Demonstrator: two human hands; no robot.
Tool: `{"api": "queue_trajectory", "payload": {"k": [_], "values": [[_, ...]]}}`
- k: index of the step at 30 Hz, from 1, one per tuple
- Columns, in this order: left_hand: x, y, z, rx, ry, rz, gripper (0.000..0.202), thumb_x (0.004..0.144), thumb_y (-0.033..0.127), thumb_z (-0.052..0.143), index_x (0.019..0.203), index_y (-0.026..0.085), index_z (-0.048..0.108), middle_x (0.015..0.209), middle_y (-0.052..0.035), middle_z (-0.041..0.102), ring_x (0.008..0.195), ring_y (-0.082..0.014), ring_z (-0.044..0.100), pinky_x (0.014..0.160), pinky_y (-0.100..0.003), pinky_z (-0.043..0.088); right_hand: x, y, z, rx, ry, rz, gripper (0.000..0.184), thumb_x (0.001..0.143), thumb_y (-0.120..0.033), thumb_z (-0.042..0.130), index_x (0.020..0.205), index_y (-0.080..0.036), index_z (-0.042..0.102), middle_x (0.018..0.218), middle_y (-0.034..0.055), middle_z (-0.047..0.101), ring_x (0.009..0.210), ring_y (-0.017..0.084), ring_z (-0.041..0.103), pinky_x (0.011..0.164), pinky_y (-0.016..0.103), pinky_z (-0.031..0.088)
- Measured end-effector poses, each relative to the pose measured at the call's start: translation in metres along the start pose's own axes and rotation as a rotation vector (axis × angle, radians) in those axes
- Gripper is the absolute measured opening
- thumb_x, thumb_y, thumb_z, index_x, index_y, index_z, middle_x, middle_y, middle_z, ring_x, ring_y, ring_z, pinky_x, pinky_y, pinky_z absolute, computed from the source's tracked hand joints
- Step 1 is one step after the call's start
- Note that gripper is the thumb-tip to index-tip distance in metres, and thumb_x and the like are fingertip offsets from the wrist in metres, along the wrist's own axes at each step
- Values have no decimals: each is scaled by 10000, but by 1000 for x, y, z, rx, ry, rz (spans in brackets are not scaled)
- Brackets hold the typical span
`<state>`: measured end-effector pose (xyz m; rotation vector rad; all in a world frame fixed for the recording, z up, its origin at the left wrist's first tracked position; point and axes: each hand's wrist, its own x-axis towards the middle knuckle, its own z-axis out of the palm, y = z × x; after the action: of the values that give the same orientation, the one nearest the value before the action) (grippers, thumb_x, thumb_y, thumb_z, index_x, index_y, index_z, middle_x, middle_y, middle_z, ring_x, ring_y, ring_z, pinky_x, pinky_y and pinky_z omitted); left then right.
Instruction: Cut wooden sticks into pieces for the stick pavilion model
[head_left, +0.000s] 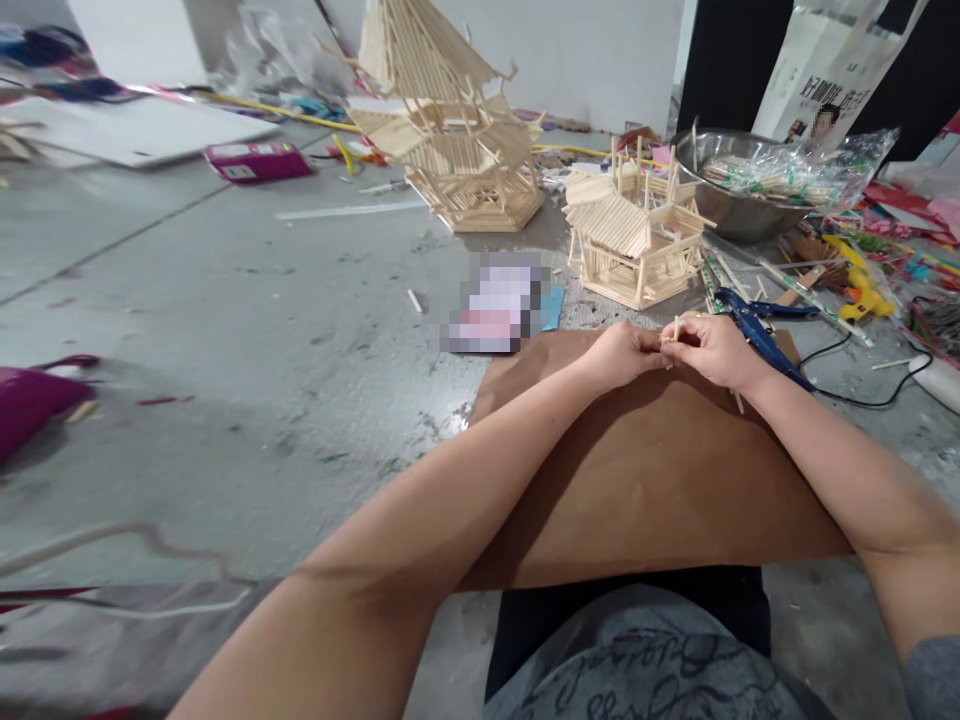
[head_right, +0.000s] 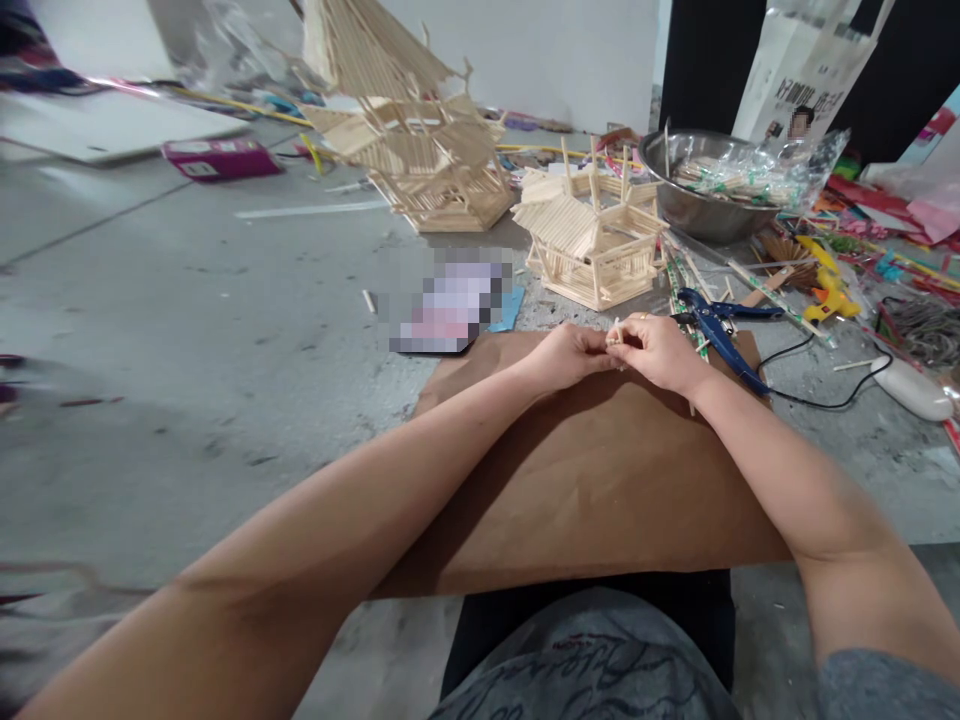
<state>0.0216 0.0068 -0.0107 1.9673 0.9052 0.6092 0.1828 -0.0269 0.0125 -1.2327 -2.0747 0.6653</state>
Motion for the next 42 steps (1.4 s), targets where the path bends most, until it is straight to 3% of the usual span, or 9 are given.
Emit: {"api": "queue_trajectory", "payload": {"k": [6, 12, 16, 21, 25, 29, 33, 38, 42], "values": [[0, -3, 5, 42, -4, 94, 206, 695, 320, 578, 691, 140, 678, 597, 34, 598, 587, -81, 497, 611, -183, 383, 0, 8, 0, 72, 6, 18, 105, 706, -260, 555, 669, -167, 587, 716, 12, 573, 634, 108, 511, 594, 244, 408], [0, 0, 8, 98, 22, 120, 236, 712, 282, 559, 541, 130, 621, 479, 53, 477, 511, -58, 411, 524, -167, 321, 1, 11, 0, 247, -35, 107, 98, 656, -254, 586, 647, -157, 577, 687, -4, 542, 519, 76, 491, 534, 244, 416], [0, 1, 8, 96, 24, 142, 247, 715, 262, 560, 513, 127, 603, 465, 57, 450, 498, -51, 400, 545, -169, 331, 1, 10, 0, 289, -38, 140, 112, 625, -255, 617, 639, -152, 579, 652, -16, 532, 491, 70, 485, 509, 240, 405], [2, -2, 9, 109, 35, 144, 243, 725, 287, 558, 564, 127, 643, 487, 48, 517, 536, -66, 469, 623, -183, 378, 0, 9, 2, 248, 26, 152, 112, 614, -251, 631, 641, -146, 599, 619, -13, 554, 499, 79, 492, 500, 237, 395], [0, 0, 10, 30, 33, 120, 208, 722, 301, 568, 732, 139, 699, 678, 7, 664, 662, -103, 572, 692, -201, 415, 0, 6, 4, 311, 104, 228, 144, 590, -267, 670, 633, -147, 602, 549, -21, 561, 468, 83, 498, 474, 234, 402], [-5, 11, 10, -168, 48, 65, 207, 720, 279, 579, 809, 131, 693, 759, -23, 686, 707, -111, 598, 700, -211, 446, 1, 0, 1, 513, 165, 323, 213, 550, -292, 721, 622, -143, 587, 480, -29, 553, 412, 75, 482, 411, 214, 390], [-6, 17, 8, -386, -51, -45, 139, 711, 195, 581, 759, 103, 673, 720, -38, 669, 618, -90, 588, 647, -229, 477, 1, -6, -2, 647, 144, 380, 283, 494, -306, 766, 619, -138, 576, 453, -24, 556, 365, 63, 455, 352, 192, 340], [-7, 21, 5, -484, -92, -264, 145, 737, 225, 588, 794, 113, 662, 720, -40, 651, 565, -87, 606, 527, -204, 460, 3, -12, -3, 668, 135, 436, 314, 468, -323, 780, 605, -134, 570, 457, -16, 568, 348, 51, 439, 334, 183, 327], [-10, 29, 5, -578, -123, -320, 180, 742, 259, 602, 838, 115, 651, 776, -49, 653, 508, -72, 594, 458, -177, 434, 5, -13, -4, 641, 162, 419, 309, 453, -310, 783, 599, -128, 581, 455, -22, 562, 341, 44, 425, 325, 180, 325]]}}
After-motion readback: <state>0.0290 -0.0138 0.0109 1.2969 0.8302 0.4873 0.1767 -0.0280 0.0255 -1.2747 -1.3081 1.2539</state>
